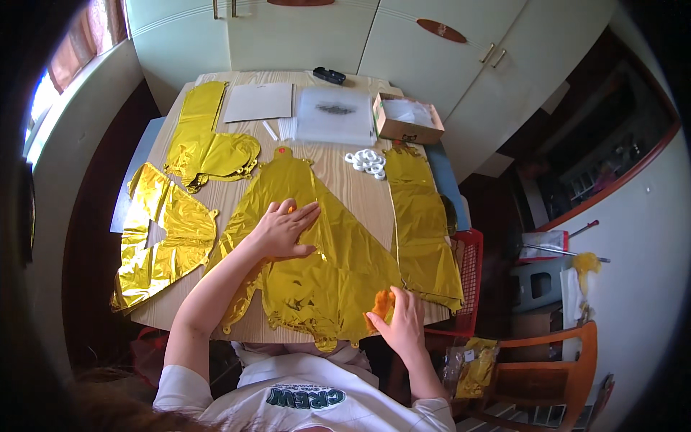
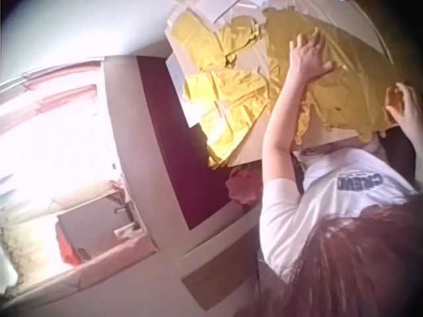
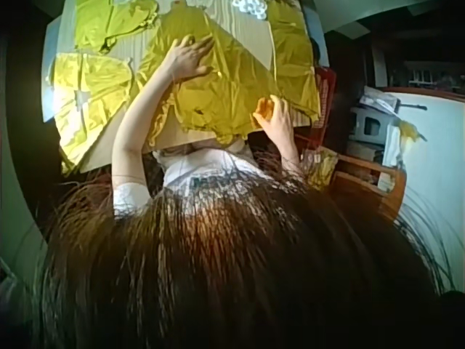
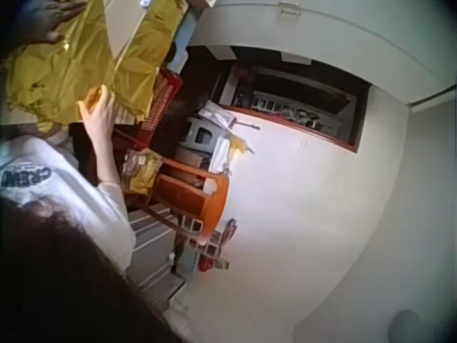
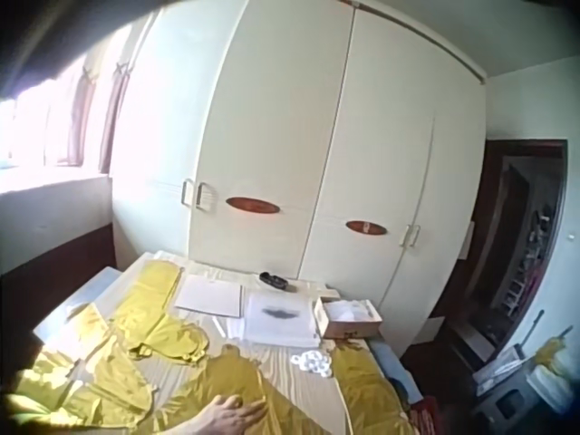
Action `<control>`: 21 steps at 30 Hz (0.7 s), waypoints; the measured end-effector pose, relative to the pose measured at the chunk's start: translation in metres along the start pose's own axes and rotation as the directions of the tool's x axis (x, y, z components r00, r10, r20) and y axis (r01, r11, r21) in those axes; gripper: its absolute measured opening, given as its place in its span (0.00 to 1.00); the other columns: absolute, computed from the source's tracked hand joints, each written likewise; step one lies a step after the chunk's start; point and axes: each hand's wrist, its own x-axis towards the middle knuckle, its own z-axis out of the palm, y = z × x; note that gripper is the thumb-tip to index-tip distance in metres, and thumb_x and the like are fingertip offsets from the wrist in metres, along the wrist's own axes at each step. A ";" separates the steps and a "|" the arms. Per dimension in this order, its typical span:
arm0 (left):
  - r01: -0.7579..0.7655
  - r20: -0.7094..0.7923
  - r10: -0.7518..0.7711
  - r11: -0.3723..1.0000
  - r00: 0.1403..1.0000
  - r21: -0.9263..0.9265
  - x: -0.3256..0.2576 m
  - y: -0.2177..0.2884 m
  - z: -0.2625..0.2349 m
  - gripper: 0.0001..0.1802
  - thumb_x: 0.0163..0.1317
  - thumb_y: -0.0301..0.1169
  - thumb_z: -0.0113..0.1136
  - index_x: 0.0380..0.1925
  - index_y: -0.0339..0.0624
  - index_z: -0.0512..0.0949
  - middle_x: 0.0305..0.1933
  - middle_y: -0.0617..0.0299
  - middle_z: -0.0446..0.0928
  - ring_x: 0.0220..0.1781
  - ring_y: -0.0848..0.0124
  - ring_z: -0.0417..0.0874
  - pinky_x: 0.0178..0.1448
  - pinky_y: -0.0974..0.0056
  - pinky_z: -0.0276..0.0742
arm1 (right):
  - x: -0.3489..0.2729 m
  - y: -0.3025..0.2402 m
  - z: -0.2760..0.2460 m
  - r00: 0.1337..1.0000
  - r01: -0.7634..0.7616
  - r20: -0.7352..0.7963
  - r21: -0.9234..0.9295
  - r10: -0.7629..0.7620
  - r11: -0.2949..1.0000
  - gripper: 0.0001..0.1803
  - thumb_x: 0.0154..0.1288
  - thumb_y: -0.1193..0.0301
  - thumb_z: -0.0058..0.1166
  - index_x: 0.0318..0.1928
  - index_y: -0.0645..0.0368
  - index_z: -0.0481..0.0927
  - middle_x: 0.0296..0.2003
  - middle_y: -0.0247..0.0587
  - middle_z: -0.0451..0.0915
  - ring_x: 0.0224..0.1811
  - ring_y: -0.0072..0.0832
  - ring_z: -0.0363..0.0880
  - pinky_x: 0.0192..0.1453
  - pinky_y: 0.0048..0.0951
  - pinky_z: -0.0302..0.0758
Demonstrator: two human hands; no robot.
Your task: Folding and smoothing out large gold foil pieces on a table.
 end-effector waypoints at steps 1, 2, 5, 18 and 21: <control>-0.002 0.009 0.002 1.000 1.000 0.014 0.000 0.000 -0.001 0.49 0.56 0.65 0.51 0.71 0.44 0.63 0.75 0.65 0.62 0.63 0.61 0.66 0.62 0.60 0.62 | -0.006 -0.001 0.002 0.999 -0.007 -0.035 0.003 0.007 1.000 0.38 0.54 0.58 0.70 0.60 0.62 0.68 0.51 0.53 0.73 0.57 0.50 0.70 0.62 0.47 0.66; -0.004 0.017 0.004 1.000 1.000 0.025 0.000 0.000 -0.001 0.49 0.56 0.65 0.51 0.71 0.44 0.63 0.76 0.65 0.61 0.63 0.61 0.66 0.62 0.60 0.62 | -0.011 0.002 0.005 0.992 0.045 -0.116 -0.062 -0.052 0.997 0.38 0.55 0.58 0.69 0.61 0.63 0.67 0.49 0.52 0.73 0.55 0.49 0.69 0.60 0.47 0.67; 0.002 0.011 -0.003 0.999 1.000 0.036 -0.001 0.000 0.000 0.49 0.56 0.65 0.51 0.72 0.44 0.62 0.76 0.65 0.61 0.63 0.61 0.66 0.62 0.60 0.62 | -0.025 0.006 0.009 0.991 -0.098 -0.104 -0.118 0.085 0.988 0.39 0.55 0.58 0.69 0.61 0.64 0.66 0.46 0.50 0.73 0.51 0.48 0.69 0.57 0.47 0.67; -0.015 -0.033 0.015 1.000 0.999 0.016 -0.001 -0.001 0.002 0.49 0.55 0.64 0.51 0.70 0.43 0.64 0.75 0.63 0.63 0.61 0.61 0.67 0.61 0.59 0.63 | -0.027 -0.047 0.023 0.951 0.031 -0.280 0.515 0.134 0.857 0.22 0.60 0.78 0.61 0.55 0.63 0.72 0.32 0.42 0.79 0.33 0.27 0.79 0.38 0.28 0.76; -0.023 -0.067 0.021 0.999 0.998 -0.023 -0.003 0.000 0.002 0.48 0.54 0.63 0.51 0.69 0.42 0.66 0.74 0.61 0.64 0.61 0.59 0.67 0.62 0.57 0.63 | -0.017 -0.078 0.035 0.928 0.259 -0.343 0.321 -0.143 0.911 0.16 0.56 0.76 0.66 0.45 0.59 0.77 0.30 0.40 0.79 0.30 0.33 0.79 0.35 0.34 0.73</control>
